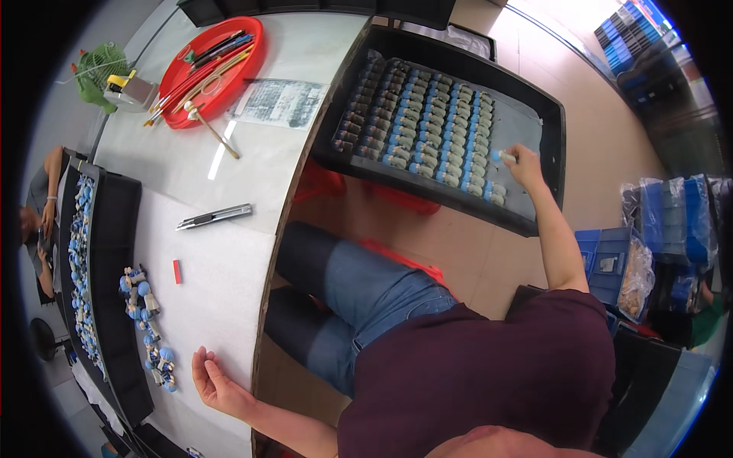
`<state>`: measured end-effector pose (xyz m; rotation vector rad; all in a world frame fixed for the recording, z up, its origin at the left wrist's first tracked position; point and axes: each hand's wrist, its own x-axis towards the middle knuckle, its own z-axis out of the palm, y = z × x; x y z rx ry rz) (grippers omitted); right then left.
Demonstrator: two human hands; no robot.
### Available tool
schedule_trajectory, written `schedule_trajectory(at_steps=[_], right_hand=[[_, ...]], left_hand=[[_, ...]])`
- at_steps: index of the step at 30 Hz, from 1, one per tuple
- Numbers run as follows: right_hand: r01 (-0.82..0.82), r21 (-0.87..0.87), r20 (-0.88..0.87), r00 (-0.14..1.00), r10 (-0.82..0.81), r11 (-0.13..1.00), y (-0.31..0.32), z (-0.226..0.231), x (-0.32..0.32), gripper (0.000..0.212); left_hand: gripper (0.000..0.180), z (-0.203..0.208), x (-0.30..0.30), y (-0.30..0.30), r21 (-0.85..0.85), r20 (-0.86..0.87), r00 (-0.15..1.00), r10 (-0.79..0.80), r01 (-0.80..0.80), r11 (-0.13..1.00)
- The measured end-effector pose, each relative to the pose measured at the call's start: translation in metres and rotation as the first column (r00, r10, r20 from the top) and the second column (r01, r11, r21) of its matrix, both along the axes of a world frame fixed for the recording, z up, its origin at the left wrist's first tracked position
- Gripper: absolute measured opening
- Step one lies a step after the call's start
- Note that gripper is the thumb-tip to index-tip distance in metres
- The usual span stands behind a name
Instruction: The person assembles small plastic toy figures by hand at a workstation. They pick up a figure body and a separate head, attach the head to the body, and place the completed figure into a black tray. The process is repeated continuously with multiple identical figures.
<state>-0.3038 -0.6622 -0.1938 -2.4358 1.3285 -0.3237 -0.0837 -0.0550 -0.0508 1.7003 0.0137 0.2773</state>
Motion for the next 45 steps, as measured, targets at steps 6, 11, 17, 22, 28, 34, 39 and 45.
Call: schedule_trajectory(at_steps=[6, 11, 17, 22, 28, 34, 39, 45], right_hand=[[0.024, 0.180, -0.155, 0.988, 0.004, 0.983, -0.019, -0.050, -0.032, 0.023], [-0.002, 0.262, -0.098, 0.995, 0.028, 0.965, -0.024, -0.065, -0.027, 0.023], [-0.180, 0.255, -0.190, 0.954, 0.231, 0.950, -0.049, -0.095, -0.032, 0.032], [-0.308, 0.242, -0.156, 0.924, 0.350, 0.920, -0.078, -0.127, -0.055, 0.032], [-0.474, -0.105, -0.314, 0.850, 0.424, 0.874, -0.020, -0.025, 0.037, 0.041], [-0.751, -0.087, 0.514, 0.529, 0.675, 0.655, 0.141, 0.091, 0.163, 0.027], [-0.923, -0.284, 0.595, 0.041, 0.802, 0.258, 0.309, 0.157, 0.217, 0.018], [-0.946, -0.299, 0.703, -0.307, 0.641, -0.124, 0.441, 0.173, 0.239, 0.023]], left_hand=[[0.023, 0.000, -0.001, -0.006, 0.057, -0.016, 0.999, 0.045, -0.044, 0.997], [0.023, -0.002, 0.001, -0.010, 0.074, -0.017, 0.998, 0.059, -0.057, 0.996], [0.023, -0.014, 0.004, -0.001, 0.066, -0.045, 0.994, 0.101, -0.098, 0.993], [0.019, 0.006, 0.004, -0.007, 0.006, -0.049, 0.997, 0.066, -0.066, 0.998], [0.019, 0.018, -0.010, 0.019, 0.229, 0.156, 0.987, -0.041, 0.004, 0.973], [0.023, 0.036, 0.027, 0.089, 0.607, 0.381, 0.922, 0.068, -0.305, 0.734], [0.027, 0.032, 0.046, 0.144, 0.825, 0.302, 0.929, 0.215, -0.368, 0.429], [0.028, 0.033, 0.031, 0.154, 0.717, 0.080, 0.959, 0.273, -0.246, 0.653]])
